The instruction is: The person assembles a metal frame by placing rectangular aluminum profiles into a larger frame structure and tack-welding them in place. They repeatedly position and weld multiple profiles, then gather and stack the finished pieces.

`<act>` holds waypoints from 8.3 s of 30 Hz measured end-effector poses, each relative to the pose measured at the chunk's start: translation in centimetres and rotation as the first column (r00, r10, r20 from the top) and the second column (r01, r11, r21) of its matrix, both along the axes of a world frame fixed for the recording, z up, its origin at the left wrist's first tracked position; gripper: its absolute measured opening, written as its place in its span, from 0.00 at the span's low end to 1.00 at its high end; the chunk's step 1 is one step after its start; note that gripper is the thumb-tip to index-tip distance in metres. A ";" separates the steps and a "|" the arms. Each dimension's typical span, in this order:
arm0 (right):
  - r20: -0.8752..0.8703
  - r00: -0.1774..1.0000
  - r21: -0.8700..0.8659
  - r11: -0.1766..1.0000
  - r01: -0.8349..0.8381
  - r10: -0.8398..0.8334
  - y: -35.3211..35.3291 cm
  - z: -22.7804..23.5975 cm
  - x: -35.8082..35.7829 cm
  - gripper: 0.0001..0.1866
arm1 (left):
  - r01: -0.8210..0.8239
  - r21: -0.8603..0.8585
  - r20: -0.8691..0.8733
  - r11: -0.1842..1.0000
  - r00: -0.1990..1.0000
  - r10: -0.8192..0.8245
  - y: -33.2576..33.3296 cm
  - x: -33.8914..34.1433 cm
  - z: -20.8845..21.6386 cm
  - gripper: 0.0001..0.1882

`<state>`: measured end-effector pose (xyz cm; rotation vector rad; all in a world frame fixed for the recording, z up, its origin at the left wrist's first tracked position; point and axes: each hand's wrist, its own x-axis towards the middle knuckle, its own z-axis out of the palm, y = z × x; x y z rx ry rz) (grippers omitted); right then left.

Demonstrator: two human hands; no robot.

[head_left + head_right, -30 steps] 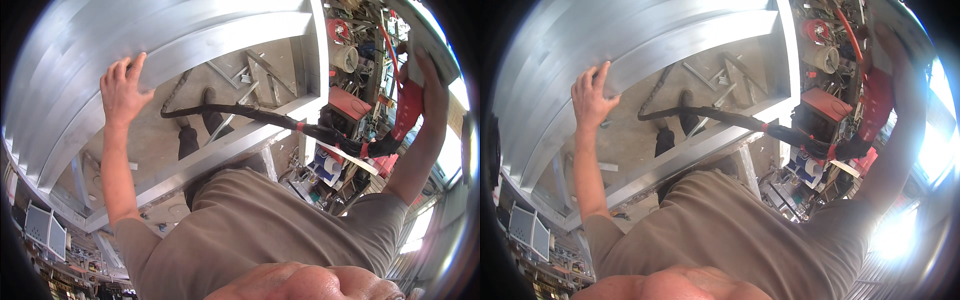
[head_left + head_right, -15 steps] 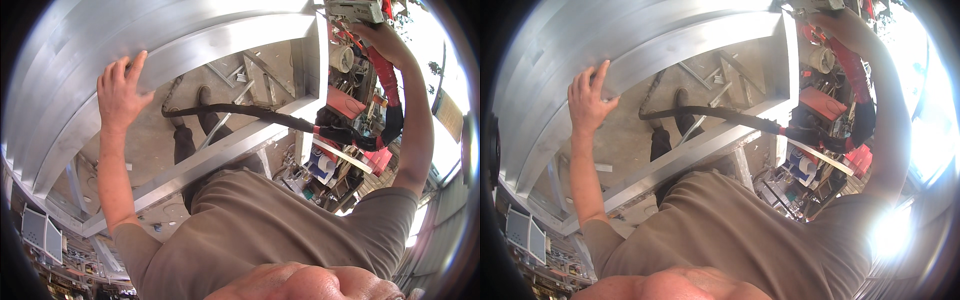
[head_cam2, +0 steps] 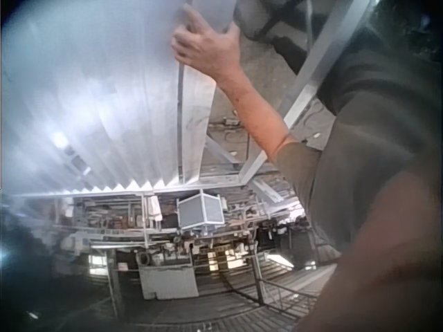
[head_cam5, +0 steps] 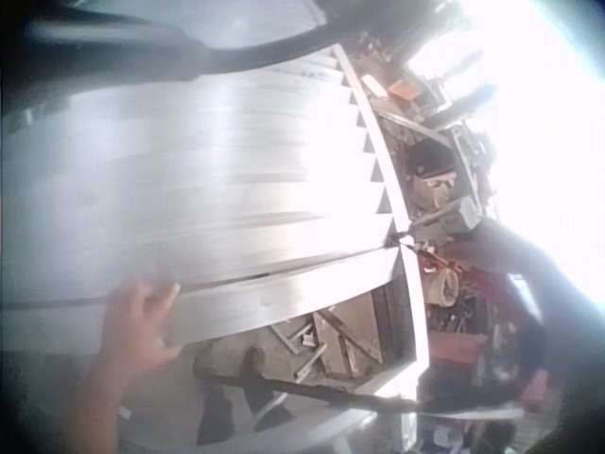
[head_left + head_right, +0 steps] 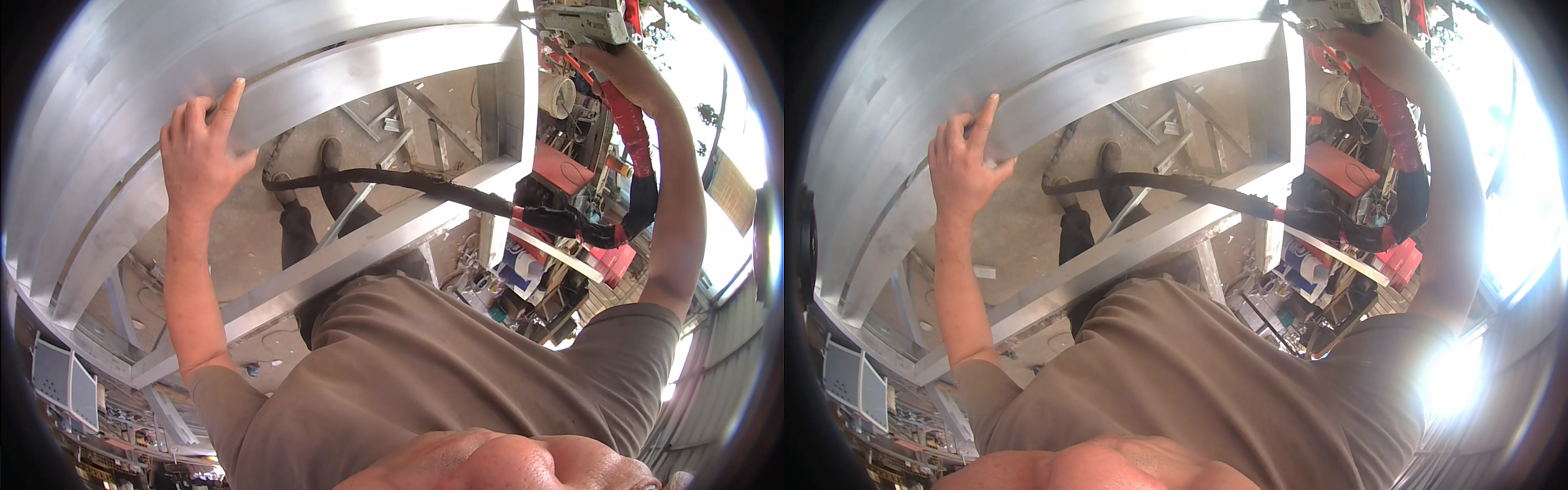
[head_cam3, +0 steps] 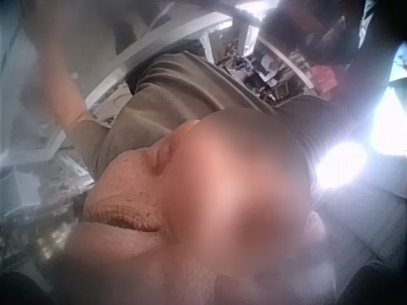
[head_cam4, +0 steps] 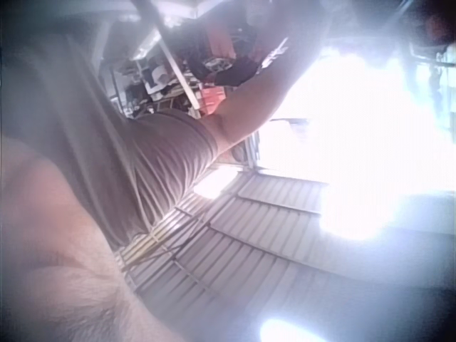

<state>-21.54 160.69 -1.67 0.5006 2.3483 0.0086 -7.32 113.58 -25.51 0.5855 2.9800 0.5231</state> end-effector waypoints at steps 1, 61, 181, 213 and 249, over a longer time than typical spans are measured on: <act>-0.005 1.000 0.005 1.000 0.001 -0.001 0.0 -0.1 0.0 0.26 | -0.002 0.009 0.011 1.000 1.000 0.002 0.1 0.0 0.0 0.55; 0.013 1.000 -0.029 0.999 -0.012 0.013 2.4 -0.1 0.0 0.26 | -0.016 0.013 -0.035 1.000 0.999 0.017 0.2 0.1 -0.3 0.51; 0.173 0.944 0.064 0.953 -0.296 0.282 -3.1 -0.9 -2.4 0.21 | -0.008 0.048 -0.053 0.999 0.999 0.011 -0.1 0.5 -0.9 0.52; -0.569 0.356 -0.688 0.666 0.287 -0.741 19.9 14.4 22.1 0.20 | -0.110 0.036 -0.122 0.993 0.986 0.113 0.7 3.4 0.5 0.46; 0.340 -0.353 -0.663 -0.489 0.567 -0.871 -10.3 -42.7 72.3 0.21 | 0.222 -0.007 0.933 0.975 0.351 -0.073 3.2 17.4 -15.2 0.48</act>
